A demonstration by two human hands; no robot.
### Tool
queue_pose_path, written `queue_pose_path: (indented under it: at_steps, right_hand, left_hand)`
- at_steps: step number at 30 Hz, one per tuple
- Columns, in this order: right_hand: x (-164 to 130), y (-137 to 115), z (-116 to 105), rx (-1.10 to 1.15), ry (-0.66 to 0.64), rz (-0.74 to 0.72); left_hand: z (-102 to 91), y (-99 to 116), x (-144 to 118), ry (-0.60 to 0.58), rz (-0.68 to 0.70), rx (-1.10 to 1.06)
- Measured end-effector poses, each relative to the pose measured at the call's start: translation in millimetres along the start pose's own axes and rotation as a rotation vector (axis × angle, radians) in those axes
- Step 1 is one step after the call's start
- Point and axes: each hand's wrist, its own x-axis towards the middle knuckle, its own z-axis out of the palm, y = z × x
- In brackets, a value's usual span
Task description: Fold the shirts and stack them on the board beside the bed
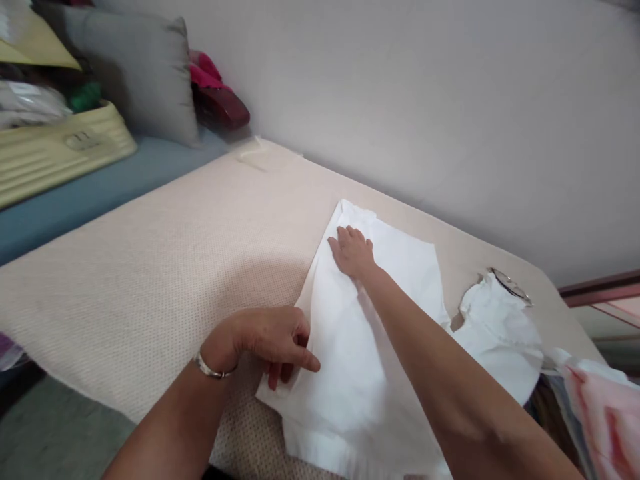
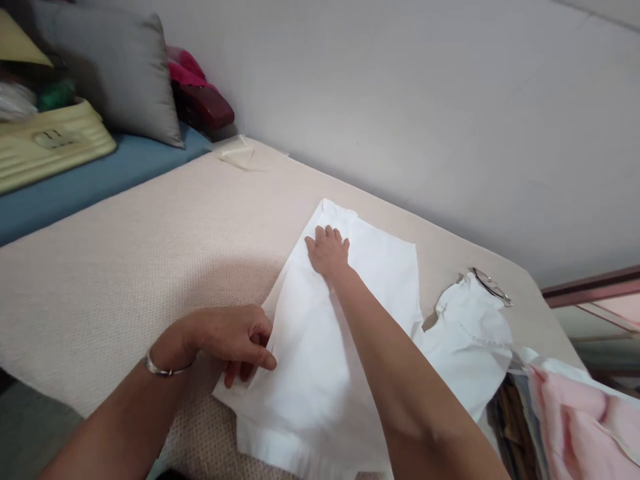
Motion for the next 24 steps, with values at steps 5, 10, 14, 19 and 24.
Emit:
queue_pose_path:
  at_steps: [5,10,14,19,24]
  right_hand:
    - [-58,-35,8,0.019,0.049,-0.05]
    - [-84,-51,16,0.019,-0.024,-0.088]
    - [-100,-51,1,0.091,-0.033,-0.094]
    - [-158,-61,5,0.068,0.017,-0.267]
    - [-192,-77,7,0.116,-0.024,-0.224]
  left_hand:
    - [-8.0,0,-17,-0.004,0.122,-0.189]
    - [-20.8,-3,-31,0.174,0.468,-0.372]
    - [-21.8,-3,-24,0.124,0.49,-0.327]
    - [-19.7,-4,-22,0.071,0.516,-0.318]
    - [-23.9,-12,-23,0.243,0.617,-0.505]
